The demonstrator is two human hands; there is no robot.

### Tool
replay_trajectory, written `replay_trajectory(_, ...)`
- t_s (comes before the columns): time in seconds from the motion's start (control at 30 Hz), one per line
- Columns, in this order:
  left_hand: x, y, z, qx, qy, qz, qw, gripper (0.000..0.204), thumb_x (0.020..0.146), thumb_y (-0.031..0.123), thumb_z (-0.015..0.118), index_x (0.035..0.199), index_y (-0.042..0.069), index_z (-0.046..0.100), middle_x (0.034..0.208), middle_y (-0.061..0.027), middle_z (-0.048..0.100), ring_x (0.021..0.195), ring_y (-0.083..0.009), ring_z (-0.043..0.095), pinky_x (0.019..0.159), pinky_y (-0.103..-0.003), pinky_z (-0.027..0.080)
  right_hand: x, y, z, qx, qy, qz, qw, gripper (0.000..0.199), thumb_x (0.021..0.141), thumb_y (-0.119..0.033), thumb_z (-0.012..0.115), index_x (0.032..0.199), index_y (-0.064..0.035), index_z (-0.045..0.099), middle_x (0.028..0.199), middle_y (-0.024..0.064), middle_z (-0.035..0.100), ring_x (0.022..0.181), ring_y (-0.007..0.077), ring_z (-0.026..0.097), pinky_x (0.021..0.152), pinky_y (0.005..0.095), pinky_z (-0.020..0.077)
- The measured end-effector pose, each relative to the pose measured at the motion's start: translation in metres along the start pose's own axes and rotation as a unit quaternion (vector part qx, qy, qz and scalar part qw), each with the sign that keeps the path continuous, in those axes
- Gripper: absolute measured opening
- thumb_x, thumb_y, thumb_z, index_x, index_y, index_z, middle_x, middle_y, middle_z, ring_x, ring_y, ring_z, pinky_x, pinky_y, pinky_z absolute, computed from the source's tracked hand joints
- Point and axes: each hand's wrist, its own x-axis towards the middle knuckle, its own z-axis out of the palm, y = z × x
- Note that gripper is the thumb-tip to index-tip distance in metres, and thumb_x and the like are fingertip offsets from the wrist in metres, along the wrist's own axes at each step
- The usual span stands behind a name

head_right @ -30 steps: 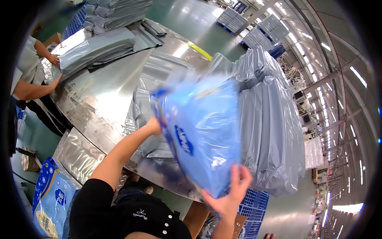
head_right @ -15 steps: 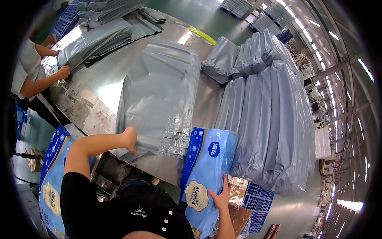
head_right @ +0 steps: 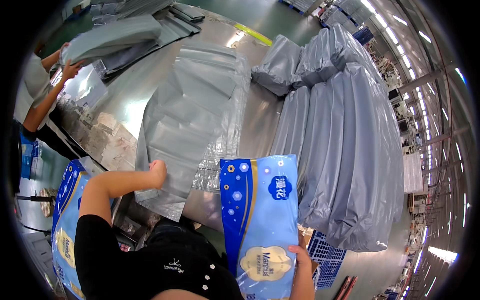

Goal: The person repeatedly places blue packaged items into gray plastic bags on a metal table, folds the bags closed, and stacks them. A coworker performs similar packaging nearby. The person briefly walks to a blue pallet to retrieve a roll of plastic wrap before returning to the table to continue packaging.

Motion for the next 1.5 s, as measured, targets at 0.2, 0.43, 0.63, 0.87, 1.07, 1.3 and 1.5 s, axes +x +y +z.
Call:
replay_trajectory(0.2, 0.084, -0.039, 0.039, -0.122, 0.083, -0.030, 0.989, 0.037, 0.075, 0.036, 0.068, 0.106, 0.015, 0.068, 0.105, -0.0131, 0.068, 0.080, -0.0256, 0.068, 0.052, -0.037, 0.047, -0.051, 0.014, -0.008, 0.073, 0.082, 0.080, 0.991, 0.091, 0.062, -0.037, 0.074, 0.139, -0.0013, 0.041, 0.123, 0.0142, 0.057, 0.108, 0.0274, 0.058, 0.094, 0.0342, 0.0453)
replay_trajectory(0.43, 0.020, -0.068, -0.029, -0.361, 0.273, 0.021, 0.892, 0.086, 0.074, 0.068, 0.061, 0.147, 0.040, 0.026, 0.157, -0.0168, 0.006, 0.141, -0.0477, 0.010, 0.093, -0.077, 0.026, -0.066, 0.024, 0.005, 0.096, 0.122, 0.143, 0.978, 0.089, 0.063, -0.037, 0.073, 0.138, -0.0013, 0.042, 0.123, 0.0141, 0.057, 0.107, 0.0273, 0.058, 0.094, 0.0343, 0.0456)
replay_trajectory(0.63, 0.148, -0.057, -0.097, -0.515, 0.416, -0.251, 0.706, 0.090, 0.075, 0.062, 0.063, 0.149, 0.023, 0.027, 0.156, -0.0154, 0.015, 0.140, -0.0416, 0.020, 0.090, -0.070, 0.036, -0.045, 0.013, 0.010, 0.074, 0.084, 0.180, 0.977, 0.087, 0.063, -0.037, 0.073, 0.137, -0.0013, 0.042, 0.122, 0.0140, 0.057, 0.106, 0.0272, 0.059, 0.093, 0.0344, 0.0459)
replay_trajectory(0.87, 0.063, -0.086, -0.074, -0.398, 0.264, -0.009, 0.879, 0.048, 0.084, 0.051, 0.055, 0.104, 0.010, 0.069, 0.105, -0.0105, 0.066, 0.103, -0.0289, 0.059, 0.081, -0.043, 0.048, 0.008, 0.016, 0.021, 0.050, -0.008, 0.219, 0.974, 0.086, 0.064, -0.037, 0.072, 0.136, -0.0013, 0.043, 0.121, 0.0140, 0.058, 0.105, 0.0271, 0.059, 0.093, 0.0345, 0.0463)
replay_trajectory(1.07, 0.016, -0.075, -0.045, -0.362, 0.218, -0.013, 0.906, 0.044, 0.085, 0.048, 0.052, 0.091, 0.010, 0.074, 0.094, -0.0085, 0.070, 0.102, -0.0259, 0.060, 0.084, -0.041, 0.045, 0.047, 0.021, 0.038, 0.019, -0.085, 0.256, 0.963, 0.084, 0.065, -0.037, 0.071, 0.136, -0.0013, 0.044, 0.120, 0.0139, 0.058, 0.105, 0.0269, 0.059, 0.093, 0.0346, 0.0466)
replay_trajectory(1.3, -0.037, -0.050, -0.020, 0.012, 0.033, -0.050, 0.998, 0.058, 0.086, 0.045, 0.056, 0.133, 0.010, 0.054, 0.143, -0.0112, 0.043, 0.127, -0.0415, 0.041, 0.092, -0.077, 0.024, 0.054, 0.035, 0.038, 0.012, -0.118, 0.288, 0.950, 0.082, 0.066, -0.037, 0.071, 0.135, -0.0013, 0.044, 0.120, 0.0138, 0.058, 0.104, 0.0268, 0.059, 0.092, 0.0347, 0.0469)
replay_trajectory(1.5, -0.022, -0.057, 0.035, -0.145, 0.097, -0.094, 0.980, 0.097, 0.074, 0.073, 0.049, 0.145, 0.008, 0.035, 0.148, -0.0170, 0.035, 0.134, -0.0397, 0.034, 0.092, -0.081, 0.020, 0.049, 0.041, 0.028, 0.018, -0.123, 0.307, 0.944, 0.081, 0.067, -0.037, 0.070, 0.134, -0.0014, 0.045, 0.119, 0.0137, 0.059, 0.103, 0.0267, 0.060, 0.092, 0.0348, 0.0472)
